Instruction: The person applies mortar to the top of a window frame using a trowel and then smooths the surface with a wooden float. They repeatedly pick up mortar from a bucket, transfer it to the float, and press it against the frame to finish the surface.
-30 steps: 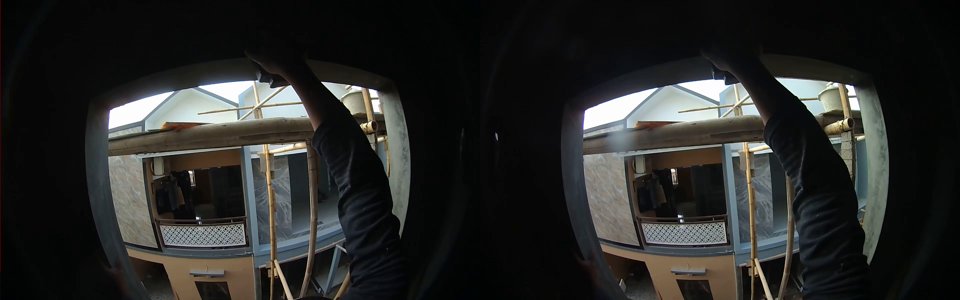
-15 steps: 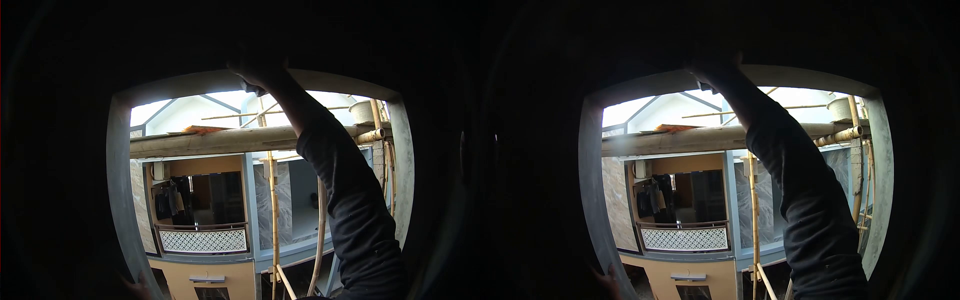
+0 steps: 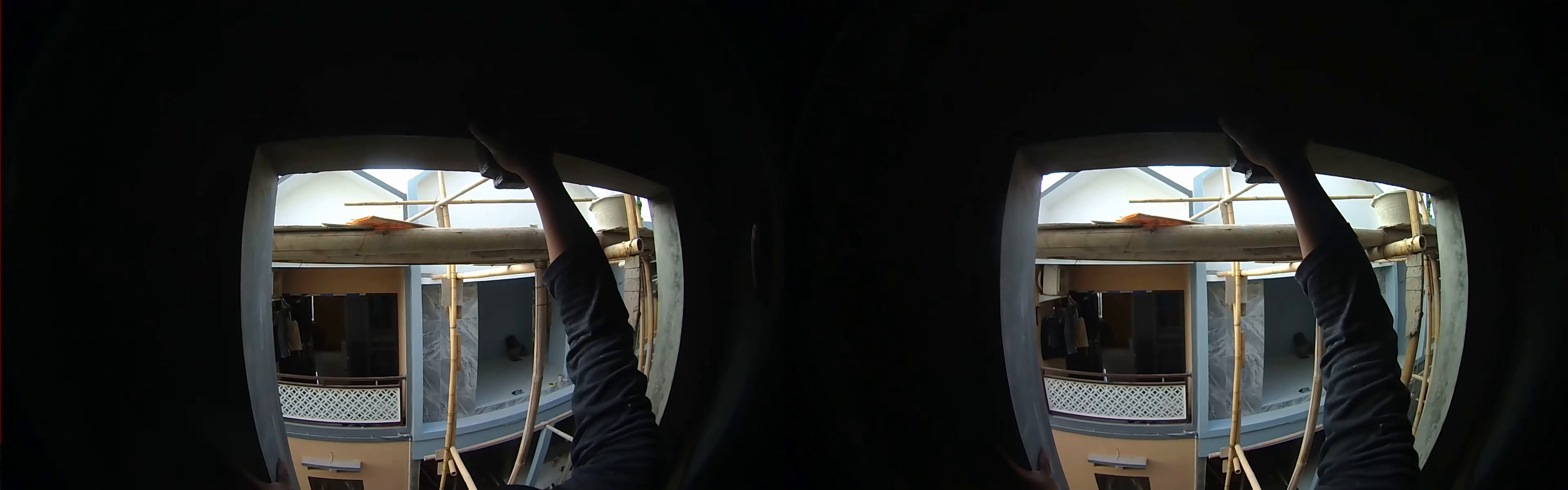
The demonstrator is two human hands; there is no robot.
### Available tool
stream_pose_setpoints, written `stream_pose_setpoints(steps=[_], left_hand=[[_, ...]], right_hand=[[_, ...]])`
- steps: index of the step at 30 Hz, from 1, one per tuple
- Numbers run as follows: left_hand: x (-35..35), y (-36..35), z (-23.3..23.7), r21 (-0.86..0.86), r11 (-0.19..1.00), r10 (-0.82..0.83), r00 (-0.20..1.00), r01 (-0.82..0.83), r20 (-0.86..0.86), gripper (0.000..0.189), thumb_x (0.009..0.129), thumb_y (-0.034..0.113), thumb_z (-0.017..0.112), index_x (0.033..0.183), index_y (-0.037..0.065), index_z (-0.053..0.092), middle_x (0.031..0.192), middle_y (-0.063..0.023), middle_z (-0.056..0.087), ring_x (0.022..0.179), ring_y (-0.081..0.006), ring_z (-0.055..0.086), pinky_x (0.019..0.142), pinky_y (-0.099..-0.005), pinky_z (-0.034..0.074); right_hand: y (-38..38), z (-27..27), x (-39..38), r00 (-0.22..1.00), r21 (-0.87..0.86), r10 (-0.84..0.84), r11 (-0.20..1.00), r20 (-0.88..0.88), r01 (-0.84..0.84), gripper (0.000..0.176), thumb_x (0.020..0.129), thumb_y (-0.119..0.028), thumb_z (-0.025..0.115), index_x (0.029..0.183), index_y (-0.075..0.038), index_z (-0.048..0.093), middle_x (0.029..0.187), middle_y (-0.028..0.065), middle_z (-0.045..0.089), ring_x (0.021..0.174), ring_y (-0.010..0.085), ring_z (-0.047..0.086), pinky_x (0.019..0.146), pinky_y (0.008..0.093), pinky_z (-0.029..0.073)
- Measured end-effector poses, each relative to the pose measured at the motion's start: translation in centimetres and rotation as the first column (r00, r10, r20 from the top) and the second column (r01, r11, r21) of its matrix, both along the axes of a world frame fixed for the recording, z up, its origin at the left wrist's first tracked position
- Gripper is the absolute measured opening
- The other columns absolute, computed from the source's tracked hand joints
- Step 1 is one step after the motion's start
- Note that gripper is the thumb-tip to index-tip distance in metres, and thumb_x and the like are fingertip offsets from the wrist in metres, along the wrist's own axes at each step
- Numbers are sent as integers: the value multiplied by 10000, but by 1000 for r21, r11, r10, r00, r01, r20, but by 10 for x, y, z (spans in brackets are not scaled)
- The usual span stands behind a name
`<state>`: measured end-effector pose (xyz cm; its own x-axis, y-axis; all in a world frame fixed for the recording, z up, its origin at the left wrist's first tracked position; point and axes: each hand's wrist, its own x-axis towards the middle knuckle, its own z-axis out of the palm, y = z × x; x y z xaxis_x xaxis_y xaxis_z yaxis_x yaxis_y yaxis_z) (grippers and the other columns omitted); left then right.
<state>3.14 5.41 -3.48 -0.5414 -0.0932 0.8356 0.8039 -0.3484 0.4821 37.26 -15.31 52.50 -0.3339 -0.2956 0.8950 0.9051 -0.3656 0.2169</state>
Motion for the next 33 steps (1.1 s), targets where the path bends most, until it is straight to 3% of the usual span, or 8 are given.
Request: stream_pose_setpoints(steps=[1,6,15,20,26,29,32,33], left_hand=[[-4,16,-14,12,991,-131,990,131,44,955,667,540,805,1374,0,458,1311,-292,495,1198,-461,473,1027,-525,363],[-5,15,-18,-90,996,-20,999,22,31,973,659,485,833,1407,20,420,1342,-312,459,1255,-462,417,1064,-540,315],[-12,-10,1,-172,985,-12,1000,8,-17,970,661,458,838,1408,20,402,1383,-322,400,1291,-493,360,1050,-603,291],[-7,-21,11,-227,974,9,1000,-9,0,960,658,506,821,1391,28,426,1356,-310,429,1265,-497,386,1019,-622,304],[-16,-8,4,-191,941,245,951,-280,-186,971,677,502,811,1402,7,396,1364,-324,404,1255,-509,388,1013,-629,302],[-11,-5,1,-260,932,213,963,-251,-165,983,687,510,802,1409,-4,376,1386,-320,387,1262,-497,389,1013,-633,301],[-1,-8,0,-204,979,-25,999,19,-24,1000,708,514,790,1436,8,326,1400,-317,374,1279,-492,376,1018,-635,293],[4,-13,3,-303,918,-224,965,255,135,985,706,334,799,1457,3,255,1443,-300,315,1333,-467,305,1085,-565,238]], right_hand=[[17,4,-28,1000,-11,14,1000,16,-14,717,808,-614,615,1292,-93,520,1160,140,610,1024,299,628,847,449,509],[78,20,-149,979,-160,170,969,-116,-188,706,809,-627,581,1288,-112,521,1177,131,584,1078,289,591,850,493,492],[151,26,-271,892,-157,447,887,60,-434,766,746,-589,632,1299,-78,493,1178,183,554,1130,321,541,881,503,477],[66,13,-196,996,-271,78,959,-37,-85,692,776,-538,674,1322,-151,500,1140,131,612,1078,310,600,883,492,493],[1,24,-23,983,-17,-85,996,-161,83,664,836,-569,618,1337,-152,494,1278,140,554,1137,312,576,946,483,470],[6,25,-22,986,0,-2,1000,-164,2,687,841,-578,607,1350,-135,480,1279,148,551,1134,324,573,953,480,466],[48,20,-103,999,-16,-32,999,-44,32,688,832,-580,615,1332,-123,495,1251,154,560,1144,321,560,957,477,457],[65,23,-132,998,-48,-10,999,-59,8,689,825,-583,618,1325,-124,501,1245,155,561,1149,315,555,958,477,452]])
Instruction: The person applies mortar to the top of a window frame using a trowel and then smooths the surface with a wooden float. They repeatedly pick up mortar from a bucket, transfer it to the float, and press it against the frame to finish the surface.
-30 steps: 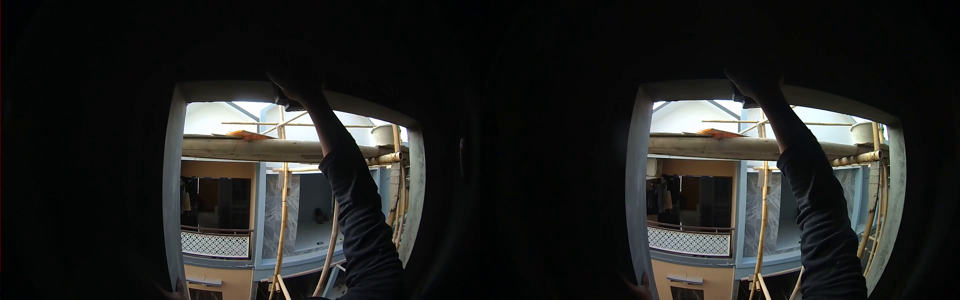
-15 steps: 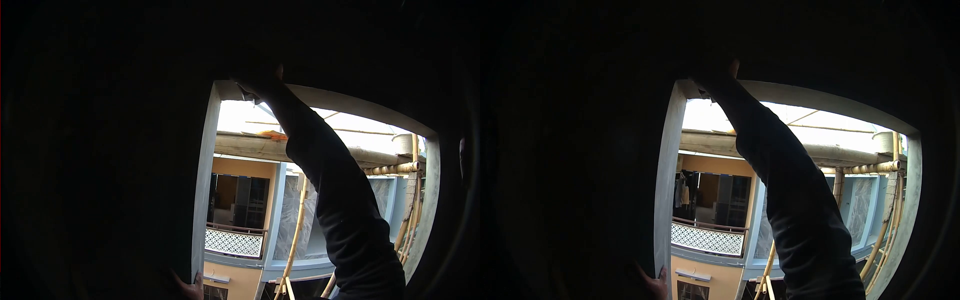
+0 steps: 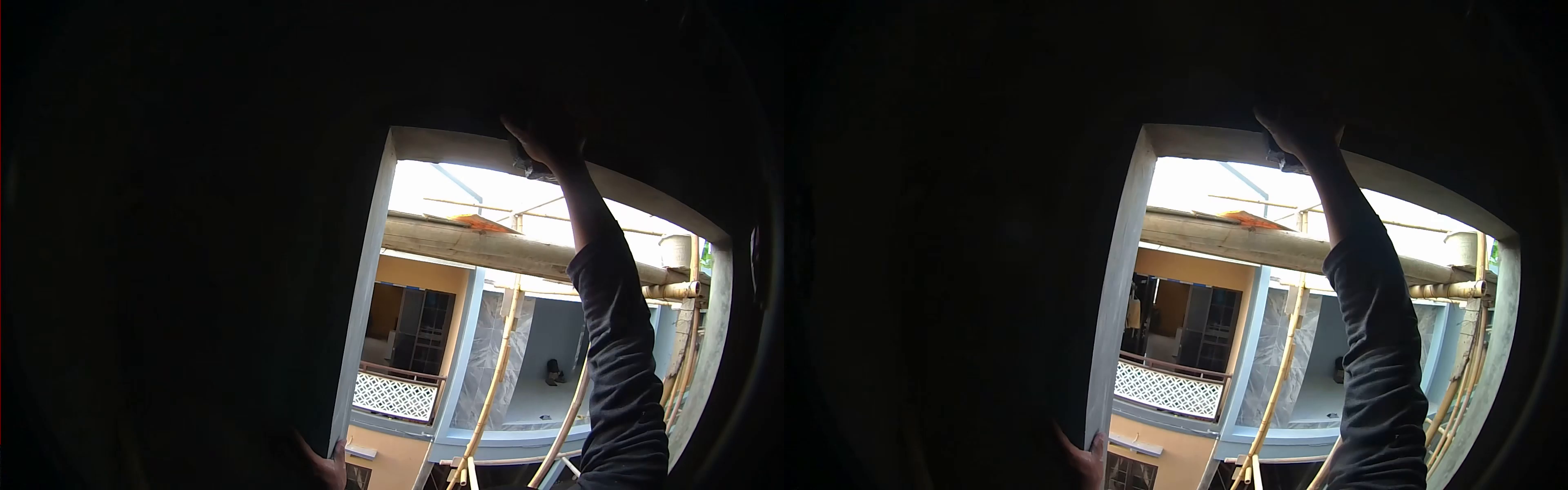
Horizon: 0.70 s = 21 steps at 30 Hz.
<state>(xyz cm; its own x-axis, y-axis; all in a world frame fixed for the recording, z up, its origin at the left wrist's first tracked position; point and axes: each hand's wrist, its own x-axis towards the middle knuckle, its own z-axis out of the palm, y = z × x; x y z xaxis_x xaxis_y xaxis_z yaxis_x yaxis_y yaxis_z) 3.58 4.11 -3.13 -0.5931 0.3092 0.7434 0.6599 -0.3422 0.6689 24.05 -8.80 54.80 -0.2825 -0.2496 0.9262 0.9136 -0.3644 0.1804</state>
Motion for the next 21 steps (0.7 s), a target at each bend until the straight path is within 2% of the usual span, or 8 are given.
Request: stream_pose_setpoints(steps=[1,5,7,10,13,15,19,21], left_hand=[[2,-4,3,-103,971,-196,967,214,162,1008,703,154,808,1478,-1,183,1487,-283,255,1388,-442,234,1153,-494,183],[-4,-10,3,-201,958,-185,977,203,101,1033,706,190,817,1483,12,159,1492,-295,219,1396,-455,197,1153,-522,169],[-5,-10,-1,-152,962,-213,972,226,99,1042,711,200,819,1489,21,150,1502,-293,196,1400,-456,189,1156,-522,162],[-8,-20,13,-195,956,-204,974,219,95,1057,701,193,828,1492,26,147,1511,-287,179,1407,-456,169,1158,-525,154],[-6,-28,17,-236,954,-169,982,184,85,1075,685,195,842,1493,32,152,1514,-283,176,1409,-461,150,1156,-541,148],[-5,-26,15,-151,977,-143,988,151,62,1094,665,200,856,1493,37,160,1512,-279,184,1411,-461,141,1155,-550,142],[-6,-24,13,-214,963,-150,985,165,88,1069,706,320,831,1489,29,163,1511,-271,191,1413,-456,144,1150,-564,137],[-14,-34,29,35,980,-196,979,198,-65,969,772,467,746,1486,68,226,1512,-253,215,1414,-440,169,1146,-565,156]], right_hand=[[18,6,-24,997,-5,60,998,45,-60,697,815,-588,622,1324,-128,499,1247,155,556,1156,313,546,955,478,451],[74,19,-127,964,-120,264,958,24,-260,739,769,-611,643,1309,-122,513,1264,161,539,1169,320,525,951,489,444],[134,57,-144,902,-57,341,939,266,-338,755,731,-594,677,1286,-103,534,1273,166,529,1182,330,512,944,496,448],[78,4,-172,973,-147,199,973,121,-180,724,726,-560,694,1278,-115,546,1237,161,558,1146,328,540,938,492,454],[66,8,-130,941,-127,310,947,134,-294,692,745,-551,689,1289,-150,540,1177,135,599,1082,312,584,918,479,473],[28,3,-94,975,-202,215,959,54,-200,684,754,-568,687,1291,-170,540,1161,117,619,1051,296,615,907,479,485],[-20,3,15,997,-34,-68,997,-42,67,677,788,-516,699,1334,-164,507,1231,133,602,1111,305,602,904,461,503],[-42,20,93,994,74,-107,992,22,105,671,815,-501,681,1365,-175,479,1241,136,596,1112,317,598,907,457,506]])
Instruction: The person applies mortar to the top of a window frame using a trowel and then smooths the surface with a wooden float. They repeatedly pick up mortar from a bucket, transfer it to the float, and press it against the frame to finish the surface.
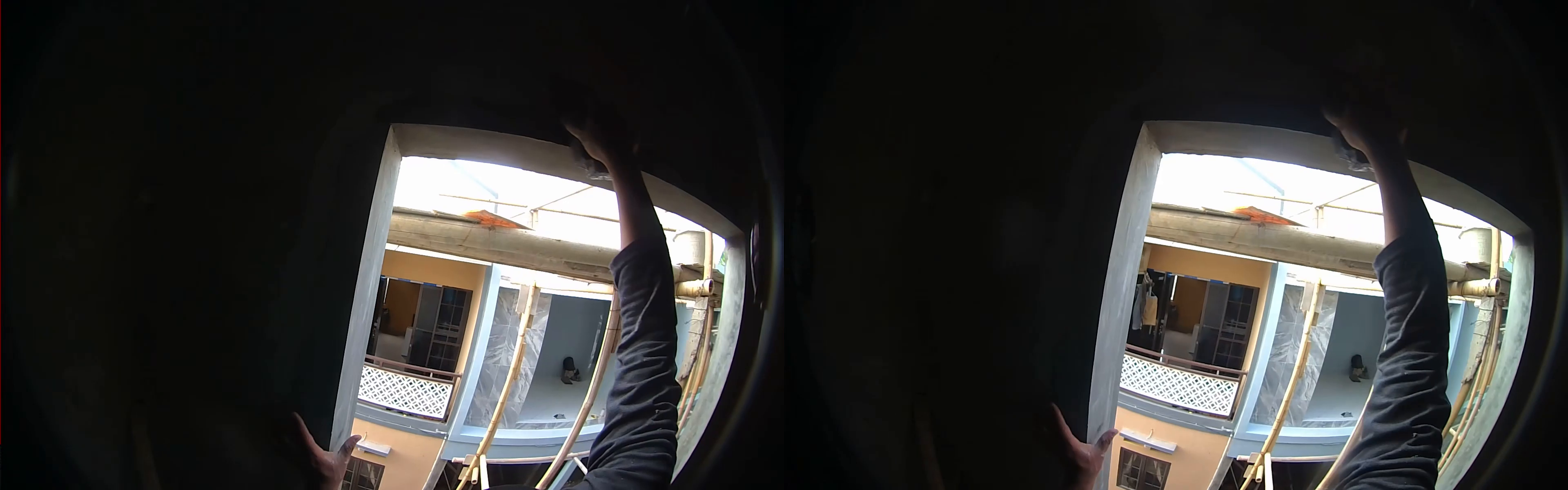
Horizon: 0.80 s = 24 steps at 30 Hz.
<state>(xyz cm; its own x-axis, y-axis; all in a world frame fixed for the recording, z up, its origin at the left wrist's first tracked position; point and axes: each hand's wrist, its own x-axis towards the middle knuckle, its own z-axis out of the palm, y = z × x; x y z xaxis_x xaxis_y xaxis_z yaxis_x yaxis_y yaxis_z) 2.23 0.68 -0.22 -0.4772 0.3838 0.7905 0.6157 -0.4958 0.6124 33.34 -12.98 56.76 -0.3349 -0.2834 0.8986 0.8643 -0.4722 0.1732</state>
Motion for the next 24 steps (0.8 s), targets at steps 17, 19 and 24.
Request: stream_pose_setpoints(steps=[17,19,24], left_hand=[[102,-179,398,-256,667,-122,-236,700,-964,583,977,484,401,1431,120,385,1399,-148,474,1243,-317,512,1082,-475,361],[107,-179,401,-258,688,-132,-233,678,-963,608,985,520,339,1448,127,355,1407,-149,464,1267,-325,487,1102,-478,333],[111,-185,407,-211,756,-86,-226,620,-970,643,984,556,261,1472,138,302,1471,-199,348,1366,-330,346,1148,-492,225]], right_hand=[[-61,-9,55,965,-182,-2,982,-264,-47,738,777,-593,665,1362,-180,488,1372,139,484,1225,352,498,1002,495,433],[-61,-9,57,962,-183,19,980,-272,-71,736,775,-591,667,1359,-178,493,1385,133,472,1234,350,490,1002,493,433],[-62,-17,56,964,-131,28,989,-265,-65,713,783,-573,665,1358,-187,496,1370,127,489,1212,352,509,987,491,443]])
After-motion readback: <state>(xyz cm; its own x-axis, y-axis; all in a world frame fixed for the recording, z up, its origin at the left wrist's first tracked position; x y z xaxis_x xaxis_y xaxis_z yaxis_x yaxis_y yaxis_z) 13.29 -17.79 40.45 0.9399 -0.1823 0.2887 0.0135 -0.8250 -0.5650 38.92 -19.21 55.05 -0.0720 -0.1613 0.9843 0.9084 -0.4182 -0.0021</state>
